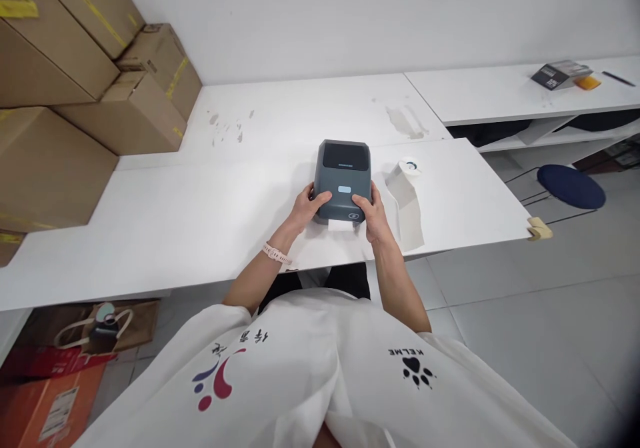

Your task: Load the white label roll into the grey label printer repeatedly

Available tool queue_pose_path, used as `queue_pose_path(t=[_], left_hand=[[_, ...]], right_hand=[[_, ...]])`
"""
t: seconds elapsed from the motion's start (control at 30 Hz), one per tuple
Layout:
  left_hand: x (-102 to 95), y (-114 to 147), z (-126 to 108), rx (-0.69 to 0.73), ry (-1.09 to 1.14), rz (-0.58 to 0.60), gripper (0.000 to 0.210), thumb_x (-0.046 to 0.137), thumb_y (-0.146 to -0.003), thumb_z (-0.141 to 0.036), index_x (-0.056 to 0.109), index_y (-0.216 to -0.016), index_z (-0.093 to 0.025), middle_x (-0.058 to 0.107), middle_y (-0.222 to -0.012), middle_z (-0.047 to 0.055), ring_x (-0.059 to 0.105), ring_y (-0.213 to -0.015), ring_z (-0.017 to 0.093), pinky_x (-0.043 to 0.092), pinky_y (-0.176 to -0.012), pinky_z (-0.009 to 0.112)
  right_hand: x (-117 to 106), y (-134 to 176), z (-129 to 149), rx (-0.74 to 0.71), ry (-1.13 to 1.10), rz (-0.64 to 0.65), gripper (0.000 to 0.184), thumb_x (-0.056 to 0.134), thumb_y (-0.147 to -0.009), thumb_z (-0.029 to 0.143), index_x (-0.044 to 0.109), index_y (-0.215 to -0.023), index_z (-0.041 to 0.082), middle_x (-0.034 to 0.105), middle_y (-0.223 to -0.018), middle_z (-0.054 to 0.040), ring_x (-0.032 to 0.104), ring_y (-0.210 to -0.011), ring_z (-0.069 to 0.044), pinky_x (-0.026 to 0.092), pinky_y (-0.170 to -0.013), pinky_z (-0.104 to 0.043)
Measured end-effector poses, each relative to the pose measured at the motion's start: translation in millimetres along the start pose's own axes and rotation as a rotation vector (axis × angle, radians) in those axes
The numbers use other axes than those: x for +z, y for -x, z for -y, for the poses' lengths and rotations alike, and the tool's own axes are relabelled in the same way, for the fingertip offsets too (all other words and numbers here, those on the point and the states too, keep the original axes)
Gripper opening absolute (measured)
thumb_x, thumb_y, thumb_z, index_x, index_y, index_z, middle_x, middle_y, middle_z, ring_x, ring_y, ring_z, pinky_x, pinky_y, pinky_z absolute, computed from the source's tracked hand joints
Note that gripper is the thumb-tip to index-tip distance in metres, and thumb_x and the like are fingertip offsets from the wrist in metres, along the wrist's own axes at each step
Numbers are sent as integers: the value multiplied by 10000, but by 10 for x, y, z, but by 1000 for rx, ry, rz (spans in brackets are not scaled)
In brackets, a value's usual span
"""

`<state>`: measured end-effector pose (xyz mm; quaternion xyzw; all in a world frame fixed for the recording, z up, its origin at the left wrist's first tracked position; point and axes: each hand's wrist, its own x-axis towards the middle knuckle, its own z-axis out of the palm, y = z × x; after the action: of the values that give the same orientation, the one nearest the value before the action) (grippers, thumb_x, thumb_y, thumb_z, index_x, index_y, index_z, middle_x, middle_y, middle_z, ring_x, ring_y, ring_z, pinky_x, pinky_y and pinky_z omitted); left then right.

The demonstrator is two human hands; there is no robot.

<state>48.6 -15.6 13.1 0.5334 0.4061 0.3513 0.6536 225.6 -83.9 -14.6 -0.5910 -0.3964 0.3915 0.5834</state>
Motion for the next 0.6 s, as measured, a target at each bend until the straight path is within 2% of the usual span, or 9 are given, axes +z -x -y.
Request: queue_pose_path(t=[0.07,0.13,0.2,0.23,0.27,0.3,0.37,0.5,0.6], left_hand=[[16,114,75,-9,-26,-101,689,727,-754,-545,527,-1320,-207,594,-1379,127,575,-1239,253,480,-998,358],[57,321,178,-2,-81,-312,689,719,-751,-576,519,-1298,-208,583,-1371,125,572,-1217,229,490,-962,335],[125,552,283,17,-137,-484,531,660,-785,-605,606,-1118,-194,662,-1191,104,618,-1077,209,505,-867,318],[167,648,323,-13,-135,-457,466,636,-794,-618,641,-968,-185,695,-1048,90,638,-962,195,506,-789,307],[211,720,349,-70,-106,-341,467,613,-794,-639,653,-845,-177,704,-935,84,639,-842,180,492,-694,297],[254,764,358,-126,-50,-220,480,605,-791,-648,663,-812,-173,711,-901,86,629,-762,166,469,-627,291],[326,769,338,-193,54,-75,441,647,-761,-609,665,-754,-168,717,-839,85,597,-647,137,422,-553,278],[345,659,267,-111,13,-45,348,706,-733,-475,593,-602,-174,676,-696,46,530,-551,95,375,-522,258],[262,667,289,-63,-76,22,340,699,-751,-471,607,-604,-179,674,-696,30,534,-564,97,402,-542,257]], right_hand=[[17,-8,1,13,-29,-17,853,648,-813,506,271,-1548,295,479,-1527,-77,504,-1367,-277,458,-1116,-504],[25,-15,-15,16,-27,-21,844,639,-818,503,268,-1547,294,478,-1526,-79,515,-1354,-271,464,-1106,-503],[23,-20,-46,-10,13,-14,819,603,-842,507,255,-1552,289,483,-1520,-84,527,-1337,-268,482,-1084,-499],[20,-22,-64,-38,40,-7,806,580,-857,509,245,-1557,290,490,-1512,-84,532,-1328,-266,491,-1072,-497],[16,-23,-80,-70,66,1,795,562,-869,508,236,-1561,293,499,-1503,-82,536,-1321,-264,496,-1065,-495],[12,-24,-94,-102,84,6,785,549,-877,504,232,-1564,297,509,-1492,-79,537,-1316,-262,497,-1063,-495],[4,-30,-98,-128,88,8,770,543,-877,494,245,-1559,296,527,-1473,-75,542,-1304,-259,492,-1064,-498],[5,-110,15,-28,56,-14,855,613,-806,444,249,-1554,245,486,-1505,-105,532,-1314,-267,479,-1077,-486],[32,-228,150,-15,75,-41,973,696,-726,407,229,-1562,237,409,-1559,-118,492,-1354,-275,442,-1118,-474]])
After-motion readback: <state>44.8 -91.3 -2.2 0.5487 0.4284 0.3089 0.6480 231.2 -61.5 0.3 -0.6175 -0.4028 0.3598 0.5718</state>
